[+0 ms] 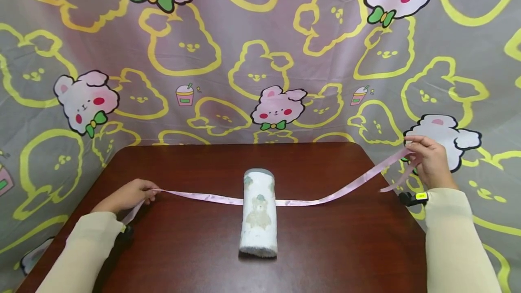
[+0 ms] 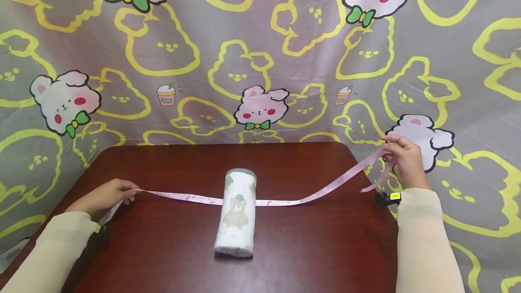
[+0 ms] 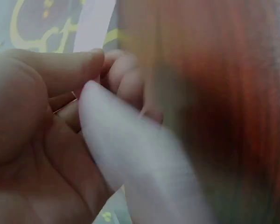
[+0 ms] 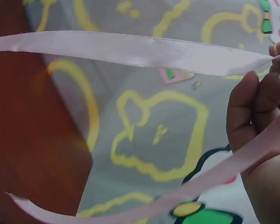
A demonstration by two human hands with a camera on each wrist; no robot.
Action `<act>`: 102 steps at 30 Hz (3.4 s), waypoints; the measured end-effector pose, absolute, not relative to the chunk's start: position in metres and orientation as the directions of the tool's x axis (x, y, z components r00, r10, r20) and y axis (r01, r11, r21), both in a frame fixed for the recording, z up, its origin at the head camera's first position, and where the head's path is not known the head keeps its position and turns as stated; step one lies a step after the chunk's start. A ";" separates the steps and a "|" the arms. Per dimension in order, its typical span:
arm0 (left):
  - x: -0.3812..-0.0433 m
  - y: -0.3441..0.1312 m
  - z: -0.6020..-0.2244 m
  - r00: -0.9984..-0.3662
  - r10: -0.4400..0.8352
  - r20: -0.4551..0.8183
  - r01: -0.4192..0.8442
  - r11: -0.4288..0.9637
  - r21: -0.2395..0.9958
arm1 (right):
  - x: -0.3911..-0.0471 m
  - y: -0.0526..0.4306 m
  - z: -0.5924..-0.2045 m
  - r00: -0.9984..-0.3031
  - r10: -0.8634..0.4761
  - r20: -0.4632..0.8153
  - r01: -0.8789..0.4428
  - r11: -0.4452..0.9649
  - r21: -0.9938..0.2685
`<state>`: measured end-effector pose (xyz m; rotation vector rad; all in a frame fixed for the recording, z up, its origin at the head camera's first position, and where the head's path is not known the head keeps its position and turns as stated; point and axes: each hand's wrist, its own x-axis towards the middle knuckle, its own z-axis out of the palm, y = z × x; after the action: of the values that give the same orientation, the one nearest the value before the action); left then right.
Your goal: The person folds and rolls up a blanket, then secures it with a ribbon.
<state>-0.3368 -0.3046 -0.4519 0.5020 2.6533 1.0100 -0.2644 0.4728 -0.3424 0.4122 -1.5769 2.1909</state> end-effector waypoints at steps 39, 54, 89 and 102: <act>-0.335 -0.327 -0.449 -0.963 0.196 -0.182 0.013 0.715 0.699 | -0.303 0.277 -0.237 -0.845 -0.315 0.433 -0.389 -0.195 -0.901; -0.335 -0.325 -0.454 -0.954 0.234 -0.187 0.036 0.708 0.705 | -0.302 0.142 -0.247 -0.770 -0.543 0.334 -0.353 -0.074 -0.933; -0.333 -0.329 -0.449 -0.941 0.251 -0.229 0.021 0.716 0.698 | -0.241 -0.062 -0.365 -0.471 -0.868 -0.158 -0.569 0.436 -0.698; -0.338 -0.328 -0.452 -0.935 0.303 -0.185 0.107 0.737 0.667 | -0.271 0.033 -0.354 -0.534 -0.844 0.046 -0.694 0.407 -0.594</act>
<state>-0.3383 -0.3275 -0.4516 0.3212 2.6574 0.9954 -0.2715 0.0332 -0.3536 1.5954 -2.8456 0.9787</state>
